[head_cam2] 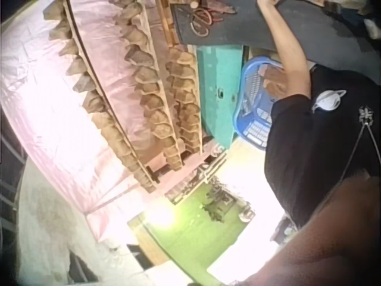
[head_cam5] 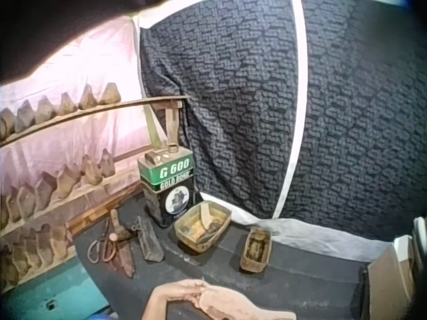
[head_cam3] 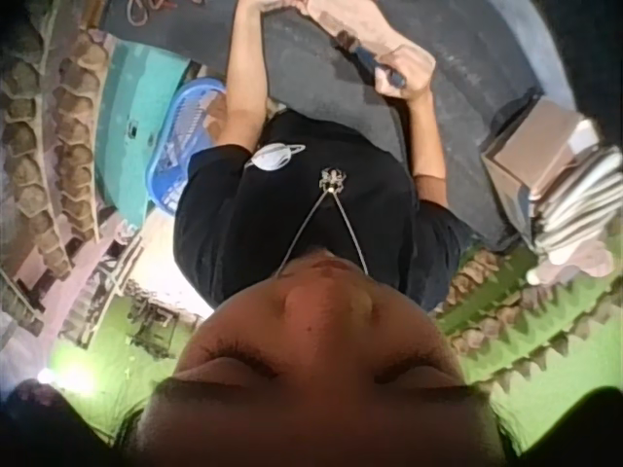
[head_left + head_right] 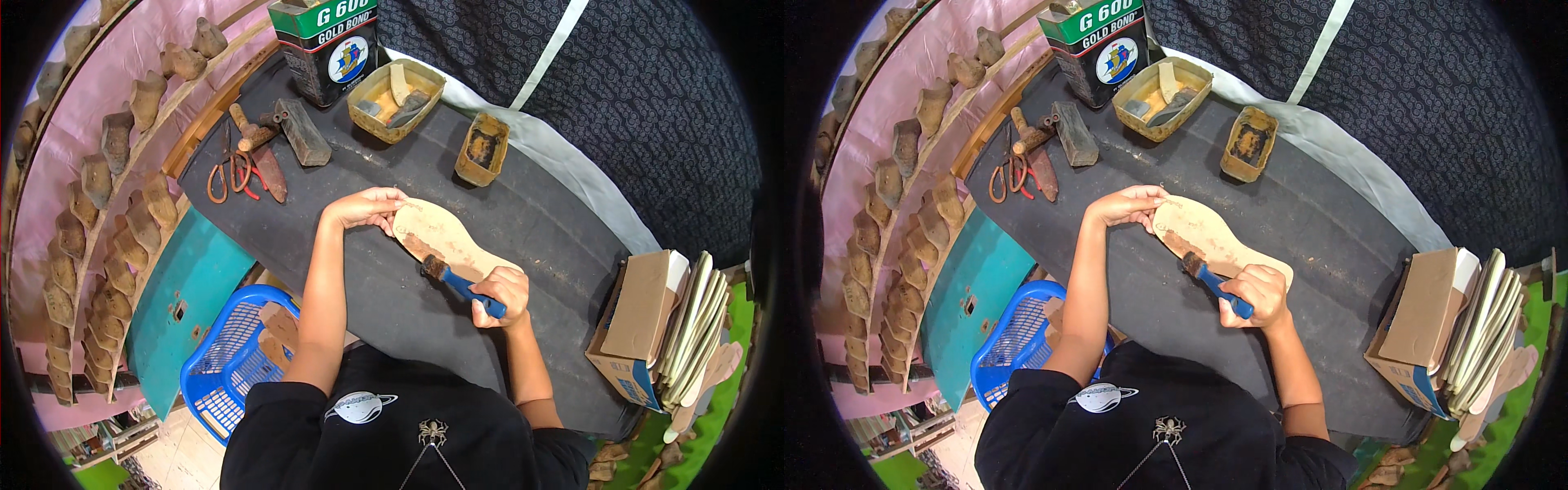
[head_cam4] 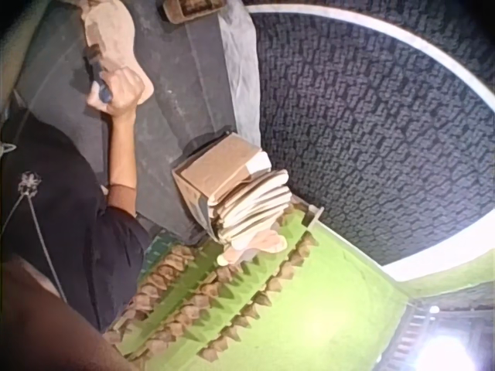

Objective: Applying adhesive to shoe soles using a brush.

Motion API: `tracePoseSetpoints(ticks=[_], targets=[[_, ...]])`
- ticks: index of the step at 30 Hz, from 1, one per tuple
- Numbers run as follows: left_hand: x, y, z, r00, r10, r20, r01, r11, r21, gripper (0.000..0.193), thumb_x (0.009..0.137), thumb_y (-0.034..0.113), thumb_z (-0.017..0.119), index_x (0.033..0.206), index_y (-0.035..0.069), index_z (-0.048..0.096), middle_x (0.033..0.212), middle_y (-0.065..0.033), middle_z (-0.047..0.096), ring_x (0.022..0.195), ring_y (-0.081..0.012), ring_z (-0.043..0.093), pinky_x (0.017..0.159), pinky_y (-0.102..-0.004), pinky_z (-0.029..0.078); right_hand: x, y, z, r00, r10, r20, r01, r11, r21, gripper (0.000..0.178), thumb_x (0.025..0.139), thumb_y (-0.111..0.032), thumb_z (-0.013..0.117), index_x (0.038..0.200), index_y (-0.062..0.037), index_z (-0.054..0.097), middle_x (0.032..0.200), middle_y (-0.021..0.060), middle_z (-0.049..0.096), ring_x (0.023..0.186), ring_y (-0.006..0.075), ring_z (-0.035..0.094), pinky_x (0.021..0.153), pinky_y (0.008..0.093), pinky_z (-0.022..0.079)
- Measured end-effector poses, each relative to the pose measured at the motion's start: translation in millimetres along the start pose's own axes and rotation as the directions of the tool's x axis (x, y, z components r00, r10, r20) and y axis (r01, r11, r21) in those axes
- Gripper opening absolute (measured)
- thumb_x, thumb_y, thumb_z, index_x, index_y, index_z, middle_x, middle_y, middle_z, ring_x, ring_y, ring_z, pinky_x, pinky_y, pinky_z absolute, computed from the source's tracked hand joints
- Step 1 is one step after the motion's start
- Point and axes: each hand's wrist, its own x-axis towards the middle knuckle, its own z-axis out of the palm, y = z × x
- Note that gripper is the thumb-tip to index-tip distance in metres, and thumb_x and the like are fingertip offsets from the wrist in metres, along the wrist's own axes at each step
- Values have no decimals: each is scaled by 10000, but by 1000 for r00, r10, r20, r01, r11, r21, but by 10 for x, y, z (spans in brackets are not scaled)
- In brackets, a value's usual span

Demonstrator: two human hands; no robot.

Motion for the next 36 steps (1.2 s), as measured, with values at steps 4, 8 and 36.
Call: tracePoseSetpoints(ticks=[4, 8, 36], targets=[[-1, -12, -21, 1000, -4, -8, 4, 1000, 9, 237, 844, 193, 473, 1007, 23, 457, 776, -36, 543, 633, -86, 551, 570, -211, 490, 37, -47, -19, 998, -25, -49, 24, 1000, -19, 149, 486, -112, 566, 620, -61, 525, 486, 29, 478, 403, 164, 449, 388, 247, 349], [28, -13, -32, 1000, -15, -2, 16, 1000, 23, 238, 846, 197, 471, 1006, 22, 457, 758, -29, 538, 619, -86, 547, 574, -216, 488, 87, -42, 122, 996, 9, -85, -7, 1000, 19, 170, 491, -103, 587, 647, -57, 542, 501, 31, 487, 416, 168, 461, 394, 258, 363], [17, -28, -38, 1000, -5, -4, 5, 1000, 22, 202, 849, 188, 462, 976, 32, 461, 745, -18, 540, 582, -68, 544, 532, -189, 477, 83, -76, -5, 999, 18, -42, -17, 999, 30, 151, 490, -99, 588, 630, -52, 554, 509, 36, 490, 416, 158, 455, 381, 254, 353]])
